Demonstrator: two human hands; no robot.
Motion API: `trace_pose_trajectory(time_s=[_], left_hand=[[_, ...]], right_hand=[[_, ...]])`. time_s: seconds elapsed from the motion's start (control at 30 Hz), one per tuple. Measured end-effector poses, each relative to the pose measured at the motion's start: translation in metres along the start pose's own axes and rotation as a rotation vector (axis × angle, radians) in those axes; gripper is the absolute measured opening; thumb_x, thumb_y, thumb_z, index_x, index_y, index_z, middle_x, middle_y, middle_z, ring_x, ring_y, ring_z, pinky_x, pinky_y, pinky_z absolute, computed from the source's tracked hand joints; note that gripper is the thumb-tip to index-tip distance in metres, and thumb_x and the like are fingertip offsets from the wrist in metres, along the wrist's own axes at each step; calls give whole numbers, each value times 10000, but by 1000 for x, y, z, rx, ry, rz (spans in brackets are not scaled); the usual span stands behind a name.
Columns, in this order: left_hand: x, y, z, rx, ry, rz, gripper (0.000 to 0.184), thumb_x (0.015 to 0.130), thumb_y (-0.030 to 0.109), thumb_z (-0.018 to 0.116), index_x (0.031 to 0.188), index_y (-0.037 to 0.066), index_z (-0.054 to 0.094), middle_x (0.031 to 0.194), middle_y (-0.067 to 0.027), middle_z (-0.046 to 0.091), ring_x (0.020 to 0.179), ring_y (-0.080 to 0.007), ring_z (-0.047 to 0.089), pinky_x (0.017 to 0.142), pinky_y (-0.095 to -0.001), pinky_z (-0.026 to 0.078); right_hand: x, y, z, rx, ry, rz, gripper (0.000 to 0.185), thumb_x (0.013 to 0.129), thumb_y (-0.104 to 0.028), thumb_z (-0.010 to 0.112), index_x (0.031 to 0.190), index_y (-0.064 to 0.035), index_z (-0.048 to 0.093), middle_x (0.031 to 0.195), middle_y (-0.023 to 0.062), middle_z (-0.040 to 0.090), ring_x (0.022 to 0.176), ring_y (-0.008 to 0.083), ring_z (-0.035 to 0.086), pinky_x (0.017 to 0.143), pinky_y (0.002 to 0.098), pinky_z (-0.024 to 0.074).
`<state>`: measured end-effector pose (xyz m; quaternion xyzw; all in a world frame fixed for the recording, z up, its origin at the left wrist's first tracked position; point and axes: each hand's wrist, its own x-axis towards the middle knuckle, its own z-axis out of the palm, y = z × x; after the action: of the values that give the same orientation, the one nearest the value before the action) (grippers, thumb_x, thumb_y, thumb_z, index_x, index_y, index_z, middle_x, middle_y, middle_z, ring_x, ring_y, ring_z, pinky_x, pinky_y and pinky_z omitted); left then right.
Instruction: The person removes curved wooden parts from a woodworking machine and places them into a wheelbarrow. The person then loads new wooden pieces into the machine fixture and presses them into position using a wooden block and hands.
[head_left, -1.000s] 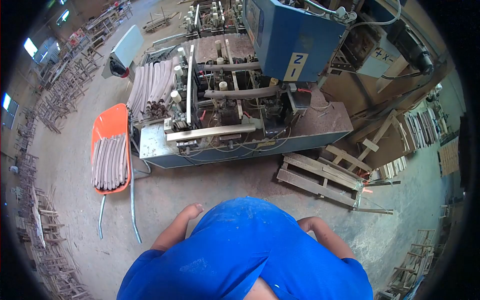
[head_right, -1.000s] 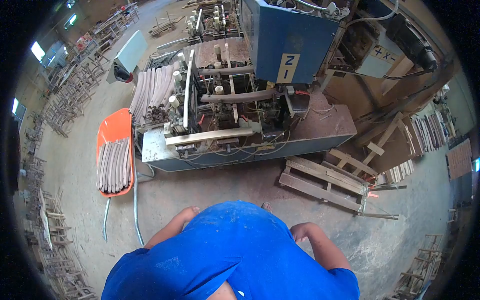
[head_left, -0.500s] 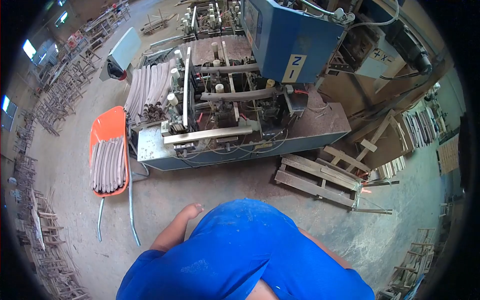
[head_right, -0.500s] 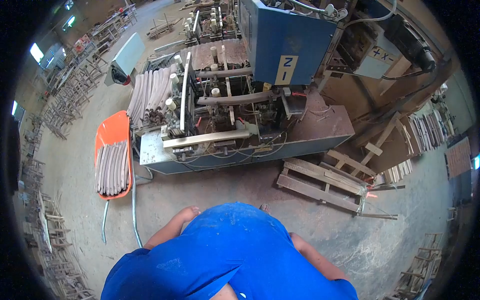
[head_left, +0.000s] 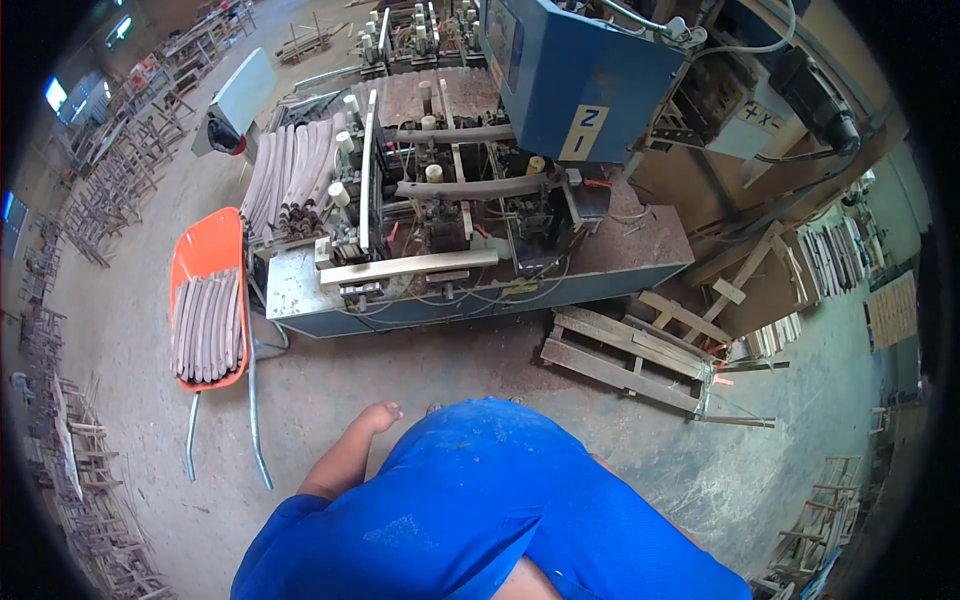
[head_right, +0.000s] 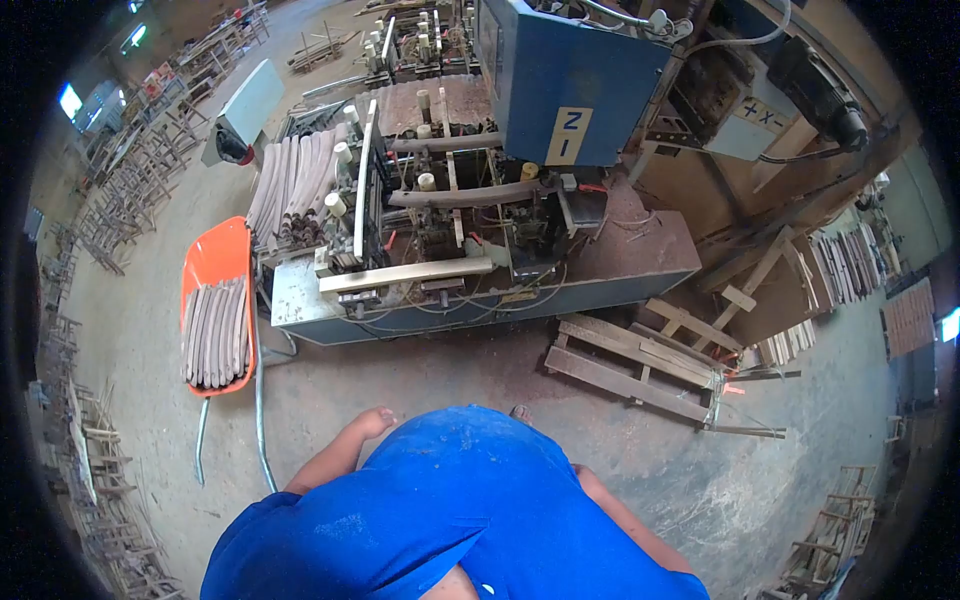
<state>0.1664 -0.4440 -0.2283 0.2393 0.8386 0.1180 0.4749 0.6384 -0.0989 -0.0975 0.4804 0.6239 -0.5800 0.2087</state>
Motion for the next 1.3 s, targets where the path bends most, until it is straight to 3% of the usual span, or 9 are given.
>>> trace_pose_trajectory(time_s=[0.23, 0.37, 0.53, 0.6, 0.7, 0.9, 1.1, 1.2, 1.3], left_hand=[[-2, 0, 5, 28, -31, 38, 615, 934, 463, 695, 1386, 49, 638, 1372, -233, 649, 1291, -386, 608, 1109, -432, 466], [-17, 7, -15, 32, -1, -6, 600, 936, 433, 707, 1391, 49, 634, 1370, -236, 650, 1284, -384, 616, 1105, -429, 469], [-18, 2, -28, 18, 33, -58, 602, 940, 425, 707, 1400, 45, 625, 1375, -233, 649, 1290, -379, 615, 1106, -427, 469], [-18, 1, -29, 5, 37, -44, 602, 940, 428, 706, 1401, 50, 626, 1373, -231, 651, 1292, -379, 613, 1108, -426, 467], [-20, 7, -29, 4, 23, -47, 595, 942, 425, 704, 1402, 56, 627, 1372, -229, 653, 1293, -377, 612, 1107, -425, 467], [-21, 7, -17, 53, -3, -26, 593, 944, 435, 700, 1406, 71, 627, 1367, -224, 657, 1283, -375, 619, 1095, -428, 473], [-19, 1, -8, 53, 8, -14, 590, 944, 439, 704, 1388, 56, 638, 1364, -221, 660, 1282, -369, 621, 1095, -425, 474], [-21, 4, -10, 28, 39, -3, 581, 951, 441, 696, 1390, 64, 641, 1366, -217, 661, 1281, -366, 623, 1093, -425, 477], [-20, 1, 1, -41, 26, -16, 540, 958, 441, 679, 1349, 68, 668, 1332, -220, 676, 1247, -376, 638, 1068, -437, 492]], right_hand=[[-86, -105, -23, 60, -37, 133, 398, 968, -273, 657, 1158, 71, 724, 1151, 159, 760, 1031, 224, 696, 948, 371, 534], [-92, -108, -35, 21, -201, -122, 309, 986, -208, 620, 1137, 30, 746, 1132, 174, 759, 1034, 246, 700, 964, 372, 533], [-84, -111, -28, 432, 0, 299, 295, 962, -181, 599, 1140, -8, 758, 1197, 183, 748, 1106, 299, 700, 983, 424, 539], [-24, -43, -28, -75, 215, 337, 302, 948, -186, 591, 1125, -5, 756, 1203, 183, 747, 1132, 309, 698, 993, 441, 538], [61, 60, -30, -858, 70, 230, 322, 911, -249, 628, 1084, -11, 759, 1143, 195, 757, 1078, 328, 721, 959, 447, 554], [157, 50, 5, -325, 5, -159, 378, 851, -358, 705, 1075, -63, 781, 1127, 219, 747, 1046, 357, 728, 905, 465, 558], [134, -27, -8, -518, 28, -186, 226, 906, -196, 691, 1055, -53, 783, 962, 132, 777, 842, 287, 721, 796, 447, 578], [151, -7, -23, -221, 103, -51, 213, 909, -219, 673, 1017, -73, 785, 952, 132, 776, 844, 263, 726, 796, 436, 585], [167, 35, -42, -426, 106, -66, 310, 937, -321, 646, 1102, -97, 782, 1099, 155, 767, 1003, 362, 718, 906, 464, 554]])
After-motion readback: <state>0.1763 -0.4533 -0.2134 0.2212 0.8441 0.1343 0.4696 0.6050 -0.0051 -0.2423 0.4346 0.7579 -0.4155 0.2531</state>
